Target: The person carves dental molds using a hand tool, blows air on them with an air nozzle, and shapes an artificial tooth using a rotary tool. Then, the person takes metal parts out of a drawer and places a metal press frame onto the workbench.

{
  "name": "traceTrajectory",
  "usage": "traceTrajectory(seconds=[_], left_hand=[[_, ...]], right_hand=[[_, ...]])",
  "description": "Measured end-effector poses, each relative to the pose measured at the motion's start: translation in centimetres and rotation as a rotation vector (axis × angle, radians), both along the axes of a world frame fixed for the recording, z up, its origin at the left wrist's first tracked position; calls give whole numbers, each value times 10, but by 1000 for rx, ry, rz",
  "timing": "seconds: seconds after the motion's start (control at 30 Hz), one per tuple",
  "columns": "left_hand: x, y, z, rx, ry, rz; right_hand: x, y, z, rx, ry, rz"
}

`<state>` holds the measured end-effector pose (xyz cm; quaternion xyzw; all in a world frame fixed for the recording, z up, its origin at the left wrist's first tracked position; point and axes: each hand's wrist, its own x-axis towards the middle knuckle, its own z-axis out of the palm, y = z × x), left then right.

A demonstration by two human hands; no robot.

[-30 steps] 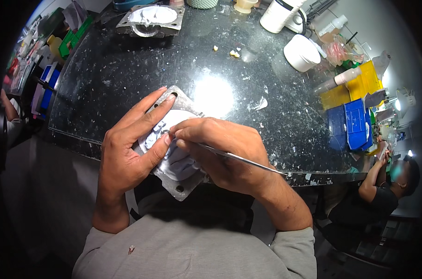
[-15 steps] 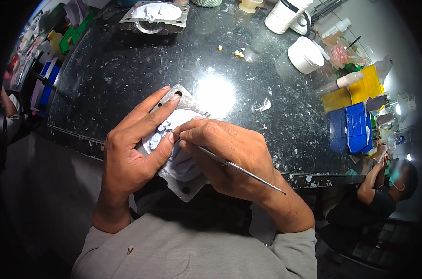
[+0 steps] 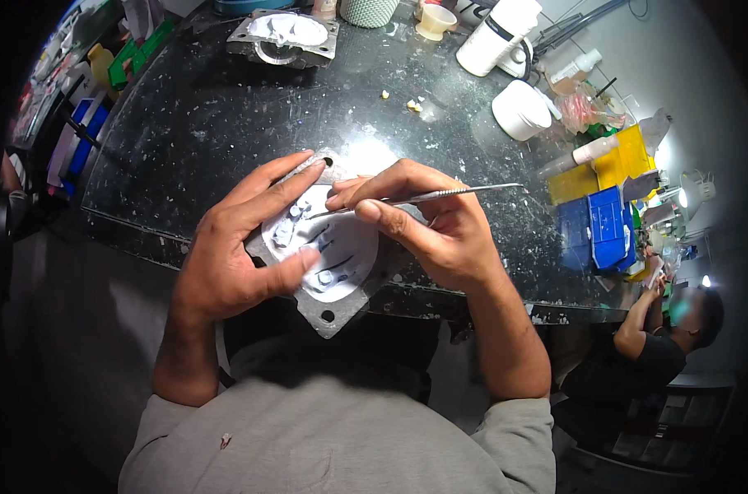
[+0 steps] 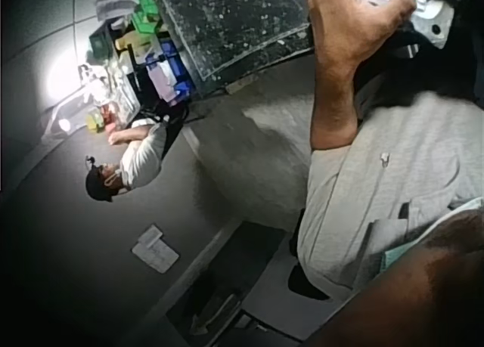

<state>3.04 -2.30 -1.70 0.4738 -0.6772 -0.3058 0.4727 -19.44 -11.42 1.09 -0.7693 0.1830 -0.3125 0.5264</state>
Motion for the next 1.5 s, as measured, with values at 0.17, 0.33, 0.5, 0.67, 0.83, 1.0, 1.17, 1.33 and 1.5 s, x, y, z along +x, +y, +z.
traceTrajectory(seconds=[0.17,0.33,0.5,0.67,0.83,1.0,1.17,1.33,1.5], left_hand=[[-3,-3,-2,-43,-109,36],[-7,-3,-5,-69,-134,58],[-9,-1,-7,-120,-139,99],[-11,-1,-7,-116,-129,110],[-11,0,-5,-102,-138,113],[-11,-1,-8,-119,-129,110],[-10,0,-6,-97,-128,113],[-11,0,-8,-91,-115,109],[-10,2,-4,-77,-131,114]], right_hand=[[4,6,1,-13,43,-36],[4,11,5,-258,117,-65],[5,17,6,-438,200,-111],[5,17,7,-351,225,-32],[6,18,11,-352,212,-46],[13,24,20,-335,271,-108],[13,19,22,-286,242,-108],[12,23,19,-285,216,-66],[13,24,22,-306,260,-142]])
